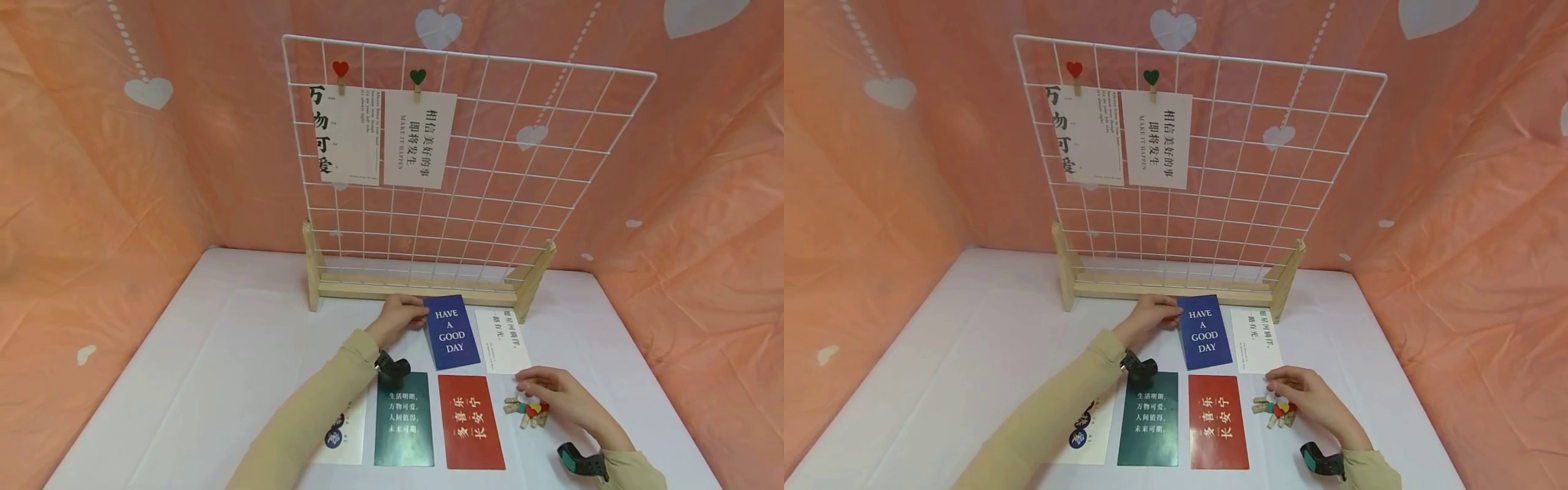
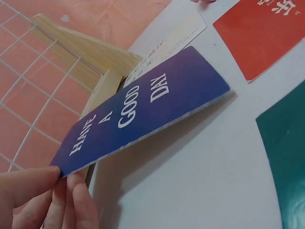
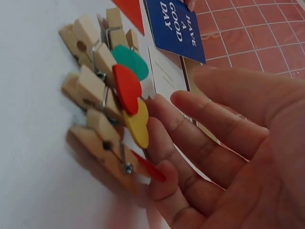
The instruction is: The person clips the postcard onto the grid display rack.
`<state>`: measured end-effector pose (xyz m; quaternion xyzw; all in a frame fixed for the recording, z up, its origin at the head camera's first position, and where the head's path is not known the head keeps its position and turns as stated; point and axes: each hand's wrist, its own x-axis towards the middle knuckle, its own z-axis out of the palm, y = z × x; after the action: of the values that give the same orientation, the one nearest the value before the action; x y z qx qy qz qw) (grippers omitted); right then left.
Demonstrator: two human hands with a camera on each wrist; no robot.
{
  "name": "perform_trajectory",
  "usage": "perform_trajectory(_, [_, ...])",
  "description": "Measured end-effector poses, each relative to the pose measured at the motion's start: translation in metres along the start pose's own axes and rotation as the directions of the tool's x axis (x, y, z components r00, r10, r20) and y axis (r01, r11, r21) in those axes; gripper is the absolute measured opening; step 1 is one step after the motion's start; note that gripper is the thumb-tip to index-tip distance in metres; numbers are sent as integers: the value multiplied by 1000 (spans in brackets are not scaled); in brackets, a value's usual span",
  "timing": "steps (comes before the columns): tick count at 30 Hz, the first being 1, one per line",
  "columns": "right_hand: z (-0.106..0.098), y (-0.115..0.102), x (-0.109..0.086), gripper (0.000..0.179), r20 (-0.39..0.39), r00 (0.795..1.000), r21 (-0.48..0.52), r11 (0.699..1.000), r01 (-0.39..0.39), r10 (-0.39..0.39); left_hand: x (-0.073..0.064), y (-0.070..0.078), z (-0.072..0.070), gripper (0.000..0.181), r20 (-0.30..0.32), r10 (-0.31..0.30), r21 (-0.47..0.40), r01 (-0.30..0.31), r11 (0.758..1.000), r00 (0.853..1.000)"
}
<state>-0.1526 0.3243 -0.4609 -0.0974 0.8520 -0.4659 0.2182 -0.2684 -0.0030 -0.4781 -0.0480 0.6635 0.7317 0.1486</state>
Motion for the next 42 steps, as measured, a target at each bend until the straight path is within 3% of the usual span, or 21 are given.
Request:
perform_trajectory(4, [-1, 0, -1, 35, 4, 1000, 12, 1000, -10, 10, 1, 1, -3, 24, 39, -19, -39, 21, 999, 999])
perform_trajectory(12, [-2, 2, -2, 33, 5, 1000, -18, 1000, -17, 17, 1, 6, -6, 24, 56, -26, -42, 28, 999, 998])
perform_trajectory(20, [-3, 5, 0, 28, 18, 1000, -57, 998, 12, -11, -3, 15, -13, 22, 50, 7, -40, -5, 999, 999])
perform_trajectory(27, [-2, 5, 1, 24, 24, 1000, -87, 996, 11, -9, -7, 27, -17, 21, 43, 98, -39, -97, 995, 994])
perform_trajectory(42, [3, 0, -2, 19, 1, 999, -122, 992, -33, 33, -21, 47, -28, 27, 72, 100, -129, -90, 988, 992])
